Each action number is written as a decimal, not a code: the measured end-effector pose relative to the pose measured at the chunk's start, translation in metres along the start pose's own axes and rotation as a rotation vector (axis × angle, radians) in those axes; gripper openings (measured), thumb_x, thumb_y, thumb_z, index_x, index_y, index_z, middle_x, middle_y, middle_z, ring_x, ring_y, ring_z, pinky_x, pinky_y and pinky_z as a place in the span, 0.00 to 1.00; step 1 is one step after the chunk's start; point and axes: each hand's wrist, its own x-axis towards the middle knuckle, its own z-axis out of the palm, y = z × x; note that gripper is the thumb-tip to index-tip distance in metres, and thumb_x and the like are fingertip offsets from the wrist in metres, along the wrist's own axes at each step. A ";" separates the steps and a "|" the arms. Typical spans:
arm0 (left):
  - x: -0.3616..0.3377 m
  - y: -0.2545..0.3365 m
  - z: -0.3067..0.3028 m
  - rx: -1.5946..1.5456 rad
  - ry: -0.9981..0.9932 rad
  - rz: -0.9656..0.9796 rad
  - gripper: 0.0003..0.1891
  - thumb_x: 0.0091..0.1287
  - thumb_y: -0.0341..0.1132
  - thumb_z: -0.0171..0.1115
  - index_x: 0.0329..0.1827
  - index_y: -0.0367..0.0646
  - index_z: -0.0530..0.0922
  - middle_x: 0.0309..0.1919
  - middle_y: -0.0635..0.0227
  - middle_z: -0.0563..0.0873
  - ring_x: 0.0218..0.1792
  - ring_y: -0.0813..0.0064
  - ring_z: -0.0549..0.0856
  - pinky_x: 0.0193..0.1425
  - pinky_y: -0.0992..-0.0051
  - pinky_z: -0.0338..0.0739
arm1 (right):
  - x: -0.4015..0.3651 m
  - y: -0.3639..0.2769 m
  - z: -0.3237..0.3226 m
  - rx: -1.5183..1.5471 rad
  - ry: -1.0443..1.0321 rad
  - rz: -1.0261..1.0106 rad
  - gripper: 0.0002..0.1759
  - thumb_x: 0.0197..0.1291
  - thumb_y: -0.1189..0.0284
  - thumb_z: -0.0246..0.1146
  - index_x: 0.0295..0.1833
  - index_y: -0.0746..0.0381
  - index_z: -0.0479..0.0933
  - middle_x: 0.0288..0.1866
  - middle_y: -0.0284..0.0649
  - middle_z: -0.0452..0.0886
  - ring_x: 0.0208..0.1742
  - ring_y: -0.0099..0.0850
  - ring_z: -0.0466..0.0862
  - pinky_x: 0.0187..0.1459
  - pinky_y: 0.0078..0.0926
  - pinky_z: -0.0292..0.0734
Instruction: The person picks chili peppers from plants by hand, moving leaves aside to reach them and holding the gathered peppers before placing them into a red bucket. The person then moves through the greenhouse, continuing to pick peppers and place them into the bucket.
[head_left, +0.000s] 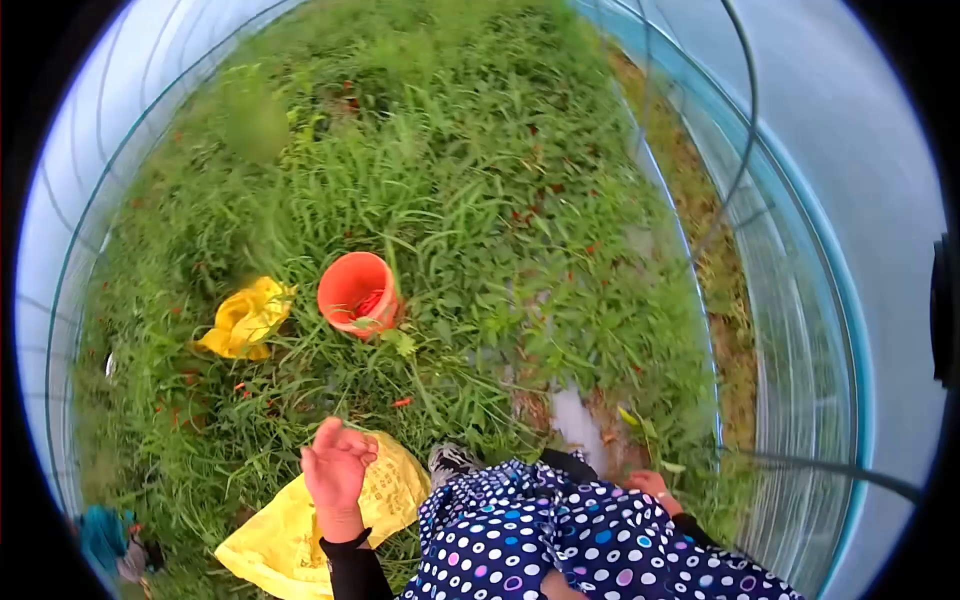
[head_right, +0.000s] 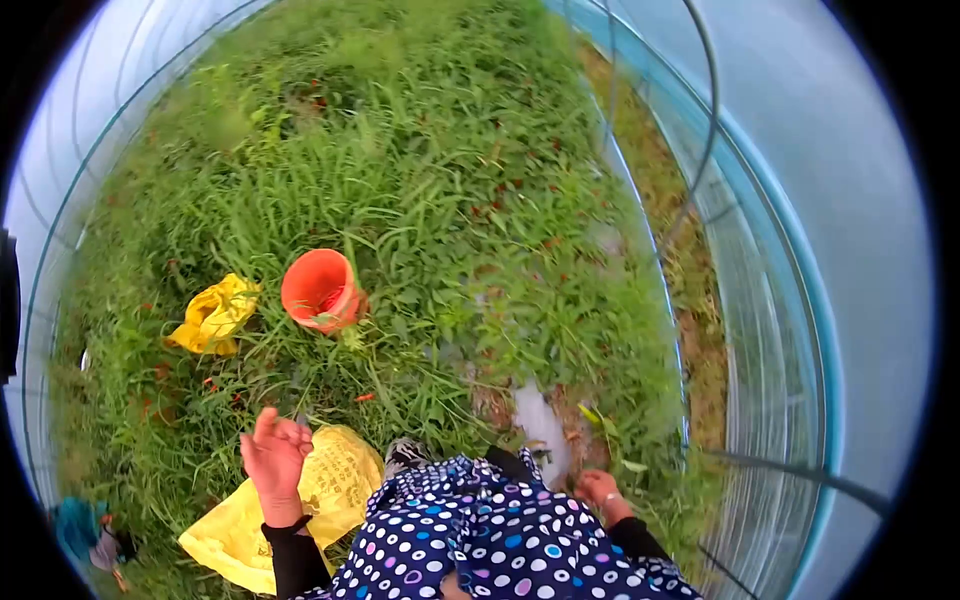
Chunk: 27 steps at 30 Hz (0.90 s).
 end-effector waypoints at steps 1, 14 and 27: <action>0.018 0.004 0.027 0.003 -0.203 0.010 0.29 0.65 0.58 0.47 0.61 0.47 0.68 0.32 0.56 0.77 0.34 0.62 0.74 0.34 0.70 0.70 | 0.021 0.046 -0.004 0.255 0.006 0.052 0.19 0.54 0.76 0.56 0.53 0.65 0.73 0.37 0.43 0.81 0.29 0.33 0.83 0.28 0.24 0.79; 0.061 -0.044 0.253 -0.682 -1.409 -0.420 0.17 0.63 0.52 0.55 0.40 0.52 0.84 0.37 0.48 0.79 0.32 0.56 0.81 0.32 0.69 0.71 | -0.100 0.124 0.051 0.524 0.221 0.453 0.20 0.57 0.73 0.51 0.57 0.62 0.69 0.46 0.40 0.80 0.35 0.29 0.84 0.23 0.20 0.69; 0.083 -0.080 0.281 -0.838 -1.341 -0.714 0.17 0.68 0.48 0.49 0.44 0.49 0.83 0.33 0.52 0.79 0.30 0.63 0.81 0.30 0.73 0.68 | -0.147 0.102 -0.075 0.929 1.176 0.053 0.23 0.56 0.70 0.57 0.59 0.59 0.67 0.48 0.36 0.79 0.40 0.26 0.81 0.29 0.19 0.67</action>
